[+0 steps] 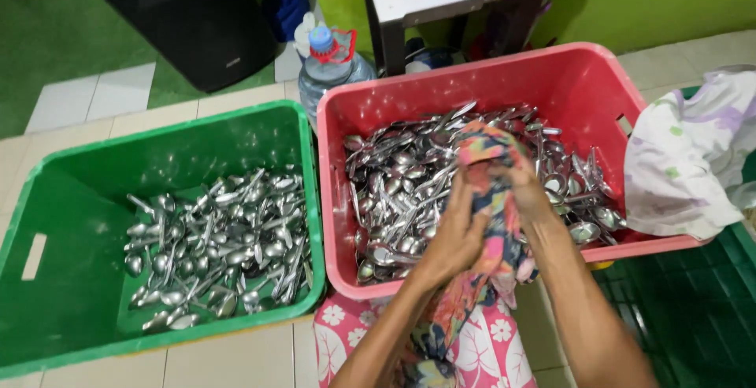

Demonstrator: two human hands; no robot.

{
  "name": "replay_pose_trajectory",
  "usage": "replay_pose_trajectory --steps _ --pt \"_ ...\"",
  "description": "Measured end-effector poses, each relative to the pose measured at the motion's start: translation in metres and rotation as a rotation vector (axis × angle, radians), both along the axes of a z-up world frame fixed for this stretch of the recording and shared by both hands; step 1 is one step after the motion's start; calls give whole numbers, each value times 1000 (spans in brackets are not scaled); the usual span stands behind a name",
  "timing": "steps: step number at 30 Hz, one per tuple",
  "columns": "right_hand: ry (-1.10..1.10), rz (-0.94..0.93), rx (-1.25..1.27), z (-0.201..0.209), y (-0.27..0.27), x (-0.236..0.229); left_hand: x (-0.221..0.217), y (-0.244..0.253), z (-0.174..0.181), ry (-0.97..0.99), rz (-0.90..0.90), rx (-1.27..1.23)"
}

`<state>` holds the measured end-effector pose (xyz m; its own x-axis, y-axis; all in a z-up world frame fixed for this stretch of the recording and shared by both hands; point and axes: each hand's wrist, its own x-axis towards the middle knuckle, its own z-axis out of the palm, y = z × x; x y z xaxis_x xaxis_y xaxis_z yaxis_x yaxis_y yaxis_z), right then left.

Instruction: Wipe individual spoons with a cloth and move them from a red bin to a green bin.

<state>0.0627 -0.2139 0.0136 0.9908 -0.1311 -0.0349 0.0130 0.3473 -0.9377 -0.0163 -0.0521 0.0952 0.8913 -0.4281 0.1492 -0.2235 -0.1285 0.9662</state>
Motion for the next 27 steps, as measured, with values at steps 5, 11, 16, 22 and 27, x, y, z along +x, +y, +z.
replay_pose_trajectory --steps 5,11,16,22,27 --pt "176 -115 246 -62 -30 16 -4 1 -32 95 -62 103" --pt "110 -159 59 -6 -7 -20 55 60 -108 118 240 327" --pt "183 -129 -66 -43 -21 -3 117 102 -181 153 425 700" --pt "165 -391 -473 -24 7 -21 134 75 -261 -24 138 1093" --pt "85 -318 -544 -1 20 -36 157 71 -361 -138 110 1300"
